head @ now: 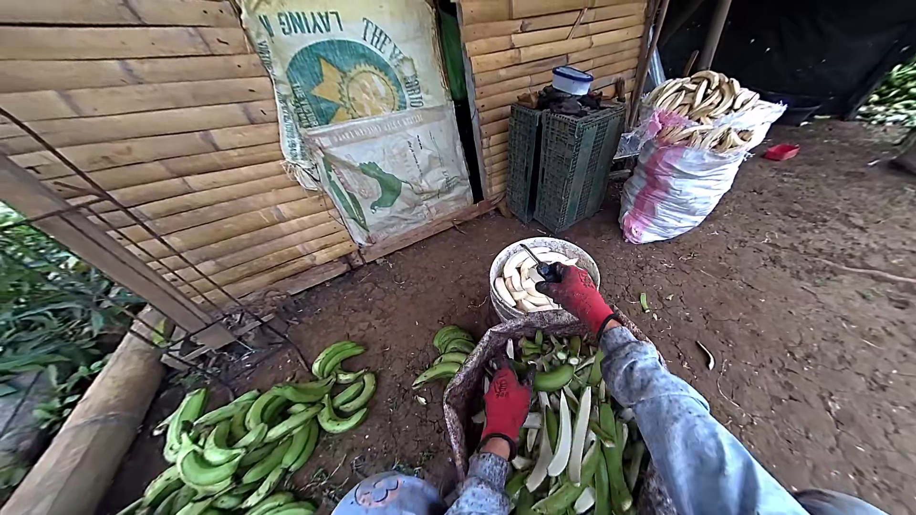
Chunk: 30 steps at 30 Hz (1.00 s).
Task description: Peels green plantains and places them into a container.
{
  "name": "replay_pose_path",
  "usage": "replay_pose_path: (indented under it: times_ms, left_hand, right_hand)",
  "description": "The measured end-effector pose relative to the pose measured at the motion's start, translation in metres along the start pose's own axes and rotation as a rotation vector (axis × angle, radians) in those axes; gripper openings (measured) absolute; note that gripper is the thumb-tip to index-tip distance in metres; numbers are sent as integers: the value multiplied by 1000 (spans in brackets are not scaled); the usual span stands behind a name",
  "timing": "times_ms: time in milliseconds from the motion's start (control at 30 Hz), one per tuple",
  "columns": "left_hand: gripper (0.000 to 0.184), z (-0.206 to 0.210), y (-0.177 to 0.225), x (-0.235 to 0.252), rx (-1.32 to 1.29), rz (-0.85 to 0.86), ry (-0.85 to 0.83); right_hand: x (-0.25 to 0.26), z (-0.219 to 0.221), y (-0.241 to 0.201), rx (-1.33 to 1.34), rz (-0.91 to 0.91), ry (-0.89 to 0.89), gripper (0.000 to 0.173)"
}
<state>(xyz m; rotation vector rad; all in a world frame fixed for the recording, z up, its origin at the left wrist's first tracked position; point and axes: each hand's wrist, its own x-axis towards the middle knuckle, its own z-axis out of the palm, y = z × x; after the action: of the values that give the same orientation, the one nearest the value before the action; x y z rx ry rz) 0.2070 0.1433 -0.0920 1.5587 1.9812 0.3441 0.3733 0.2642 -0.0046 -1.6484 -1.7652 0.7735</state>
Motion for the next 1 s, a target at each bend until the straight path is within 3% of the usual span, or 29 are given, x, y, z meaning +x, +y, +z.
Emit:
replay_pose_path:
  times_ms: [67,133,267,467,633,767,867,933,1000]
  left_hand:
    - [78,6,-2,6,-104,-1,28]
    - [72,8,-7,13,-241,-19,31]
    - [62,15,-21,21,-491,-31,26]
    - [55,10,-7,-8,-554,346,125]
    - [58,47,-2,-23,-562,530,-122]
    - [54,27,9,-40,-923,400,184]
    - [37,-9,14,-36,-1295,300,381]
    - [38,-27,15,-34,-1567,267,349]
    - [42,-38,13,-45,-1659,273,224]
  right_hand:
    - [32,8,-10,-22,-53,-6,31]
    - [53,16,-20,-56,-72,-9,34]
    - [50,25,-27,-92,-75,-5,35]
    - [-28,-2,-7,-135,-191,-57,35]
    - [-114,-31,10,-54,-133,-60,31]
    - [-176,-33,42,55,-138,33,41]
    - [-215,-22,47,98,-151,-83,39]
    - [-228,-6,41,161,-180,-245,41]
    - [-228,15,37,235,-215,-337,53]
